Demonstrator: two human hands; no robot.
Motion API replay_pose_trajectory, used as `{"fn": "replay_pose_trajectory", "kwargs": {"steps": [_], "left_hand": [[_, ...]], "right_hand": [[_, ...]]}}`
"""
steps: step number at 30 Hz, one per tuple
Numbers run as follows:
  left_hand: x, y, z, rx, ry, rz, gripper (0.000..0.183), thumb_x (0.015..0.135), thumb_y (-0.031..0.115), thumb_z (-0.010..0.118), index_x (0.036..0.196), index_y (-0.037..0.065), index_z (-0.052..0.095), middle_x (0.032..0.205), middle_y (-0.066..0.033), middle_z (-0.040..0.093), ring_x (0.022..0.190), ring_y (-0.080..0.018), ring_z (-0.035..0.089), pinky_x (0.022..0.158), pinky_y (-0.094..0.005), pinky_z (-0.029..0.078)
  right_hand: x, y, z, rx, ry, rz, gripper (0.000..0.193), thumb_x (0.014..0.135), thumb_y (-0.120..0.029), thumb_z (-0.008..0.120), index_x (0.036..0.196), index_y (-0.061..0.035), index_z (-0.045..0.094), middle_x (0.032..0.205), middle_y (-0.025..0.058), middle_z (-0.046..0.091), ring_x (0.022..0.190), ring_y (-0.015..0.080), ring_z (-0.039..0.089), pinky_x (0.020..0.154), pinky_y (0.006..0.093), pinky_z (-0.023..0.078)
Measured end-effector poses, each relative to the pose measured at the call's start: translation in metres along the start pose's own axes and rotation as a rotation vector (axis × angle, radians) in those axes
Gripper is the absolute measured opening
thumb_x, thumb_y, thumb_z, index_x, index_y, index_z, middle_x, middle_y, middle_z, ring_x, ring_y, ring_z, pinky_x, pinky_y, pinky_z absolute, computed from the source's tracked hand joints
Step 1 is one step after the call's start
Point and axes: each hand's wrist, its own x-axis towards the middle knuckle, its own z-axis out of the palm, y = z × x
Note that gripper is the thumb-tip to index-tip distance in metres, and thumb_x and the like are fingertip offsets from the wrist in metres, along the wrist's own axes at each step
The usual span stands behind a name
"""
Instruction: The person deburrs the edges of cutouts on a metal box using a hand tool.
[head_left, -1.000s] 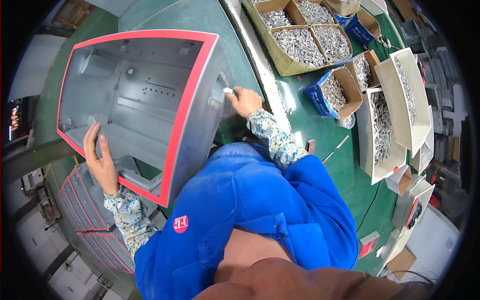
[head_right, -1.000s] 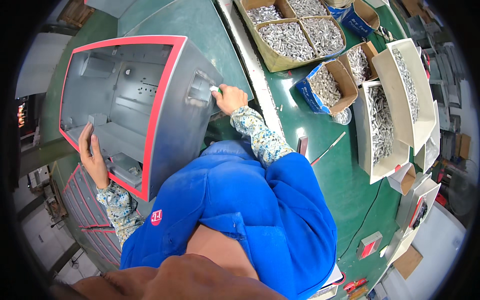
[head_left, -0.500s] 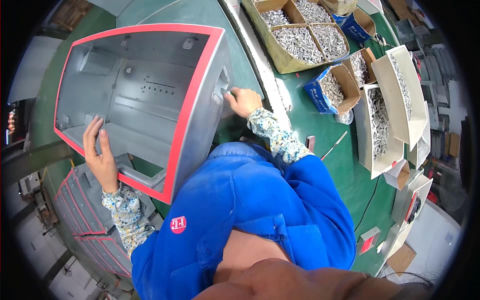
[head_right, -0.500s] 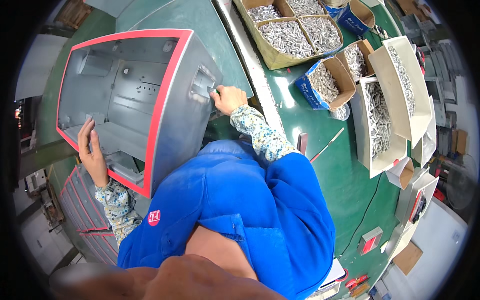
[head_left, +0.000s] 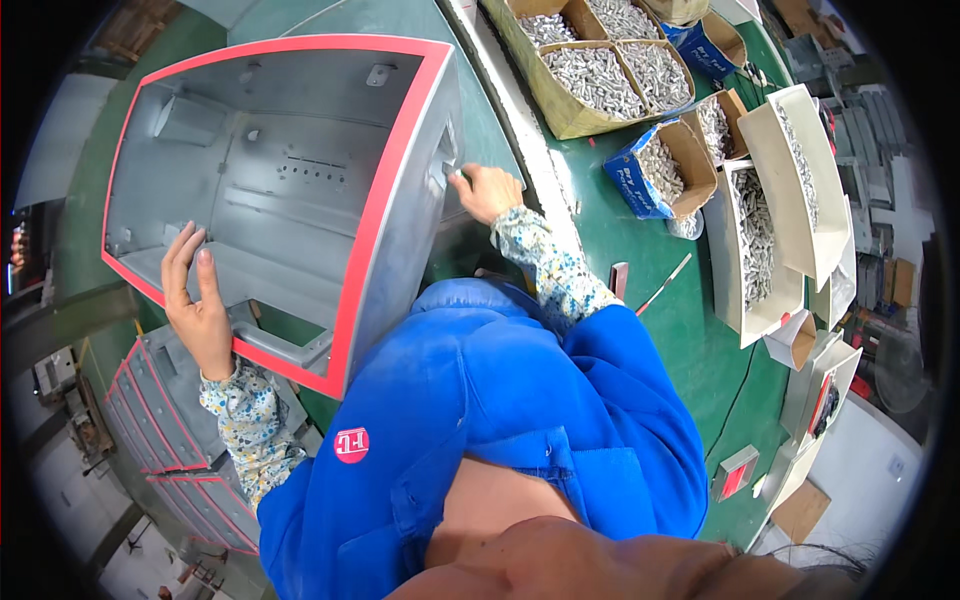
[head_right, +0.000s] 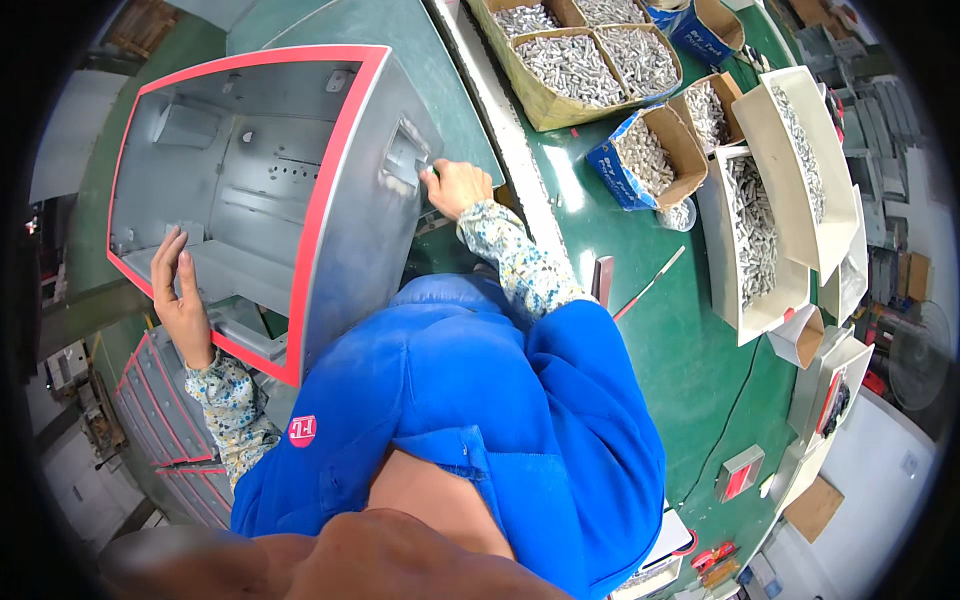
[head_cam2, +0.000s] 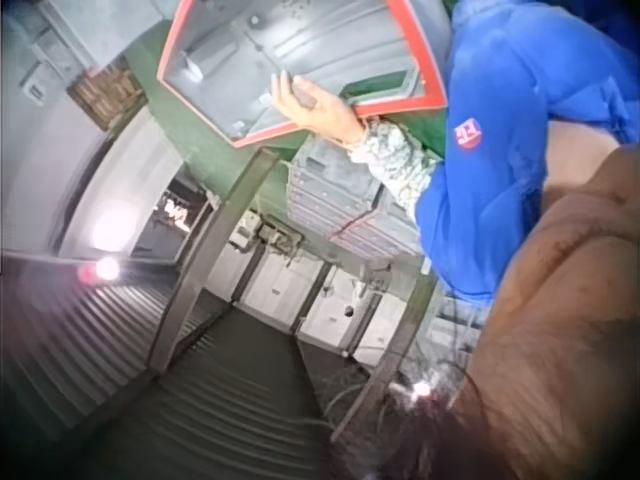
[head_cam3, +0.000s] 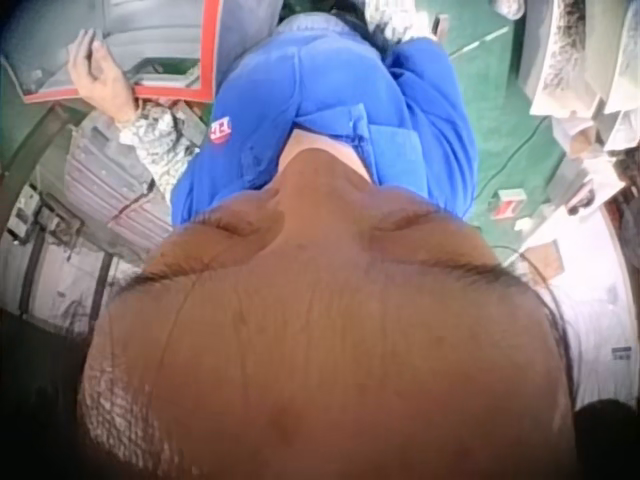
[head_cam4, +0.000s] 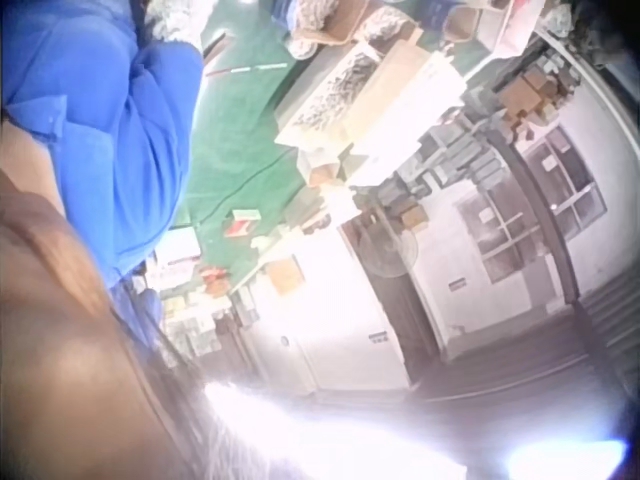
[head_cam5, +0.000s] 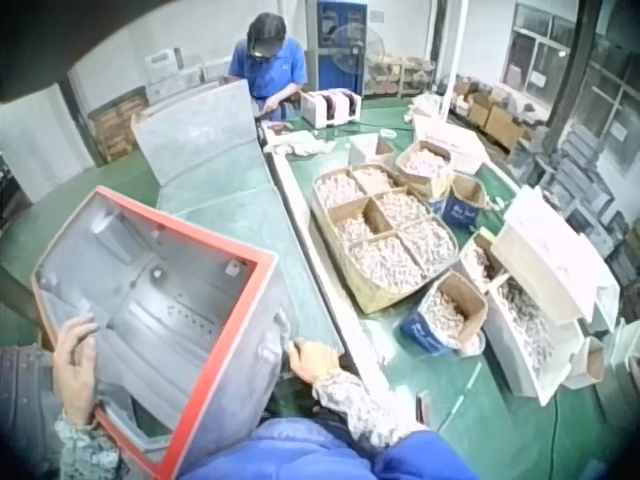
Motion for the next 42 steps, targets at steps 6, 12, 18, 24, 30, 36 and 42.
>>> {"fn": "replay_pose_trajectory", "kwargs": {"steps": [6,12,18,24,30,36,42], "left_hand": [[0.000,0.000,-0.001,0.040,-0.031,0.009,0.023,0.091,0.015,0.049,0.107,0.001,0.058,0.118,-0.0089,0.054,0.110,-0.0191,0.049,0.093,-0.0297,0.037],[-0.001,0.001,-0.002,0.044,-0.032,0.012,0.023,0.091,0.015,0.049,0.107,0.001,0.058,0.117,-0.0094,0.054,0.110,-0.0198,0.050,0.093,-0.0301,0.037],[0.001,0.002,-0.001,0.032,-0.035,0.025,0.023,0.090,0.014,0.049,0.107,0.001,0.058,0.117,-0.0095,0.054,0.110,-0.0199,0.050,0.093,-0.0303,0.037],[0.000,0.000,-0.001,0.032,-0.034,0.018,0.022,0.090,0.013,0.049,0.107,0.001,0.059,0.117,-0.0094,0.054,0.110,-0.0196,0.050,0.093,-0.0303,0.037],[-0.001,-0.002,0.000,-0.006,-0.004,0.006,0.021,0.088,0.015,0.053,0.102,0.002,0.061,0.114,-0.0097,0.056,0.107,-0.0211,0.051,0.093,-0.0316,0.038],[0.000,0.003,0.001,0.001,0.006,0.006,0.021,0.088,0.014,0.053,0.103,0.002,0.061,0.114,-0.0092,0.056,0.105,-0.0201,0.052,0.091,-0.0306,0.039],[-0.001,0.002,0.001,0.012,0.009,0.014,0.021,0.088,0.014,0.053,0.104,0.002,0.060,0.114,-0.0091,0.056,0.104,-0.0190,0.053,0.090,-0.0297,0.040]], "right_hand": [[0.005,0.001,-0.005,-0.018,-0.008,-0.021,0.033,0.080,-0.039,0.051,0.086,-0.0091,0.064,0.075,0.0194,0.063,0.074,0.0369,0.061,0.068,0.0465,0.047],[0.007,0.000,-0.007,-0.004,-0.024,-0.014,0.033,0.080,-0.039,0.052,0.084,-0.0086,0.065,0.075,0.0188,0.063,0.074,0.0367,0.061,0.069,0.0464,0.047],[0.006,-0.001,-0.007,-0.026,0.011,-0.024,0.032,0.080,-0.038,0.052,0.082,-0.0082,0.065,0.073,0.0179,0.063,0.073,0.0354,0.062,0.068,0.0453,0.047],[0.000,0.001,-0.001,-0.035,0.037,-0.044,0.033,0.081,-0.038,0.051,0.083,-0.0079,0.064,0.073,0.0174,0.063,0.073,0.0351,0.062,0.067,0.0448,0.048],[0.001,-0.001,-0.003,-0.025,-0.006,-0.038,0.031,0.080,-0.037,0.052,0.083,-0.0083,0.064,0.073,0.0177,0.063,0.073,0.0354,0.061,0.067,0.0454,0.047],[0.009,-0.004,-0.007,0.003,-0.025,-0.020,0.032,0.080,-0.038,0.053,0.083,-0.0087,0.065,0.074,0.0168,0.063,0.075,0.0353,0.061,0.068,0.0458,0.047],[0.008,0.001,-0.005,-0.012,0.010,-0.050,0.032,0.080,-0.038,0.052,0.083,-0.0089,0.064,0.073,0.0164,0.063,0.072,0.0352,0.061,0.066,0.0451,0.047]]}}
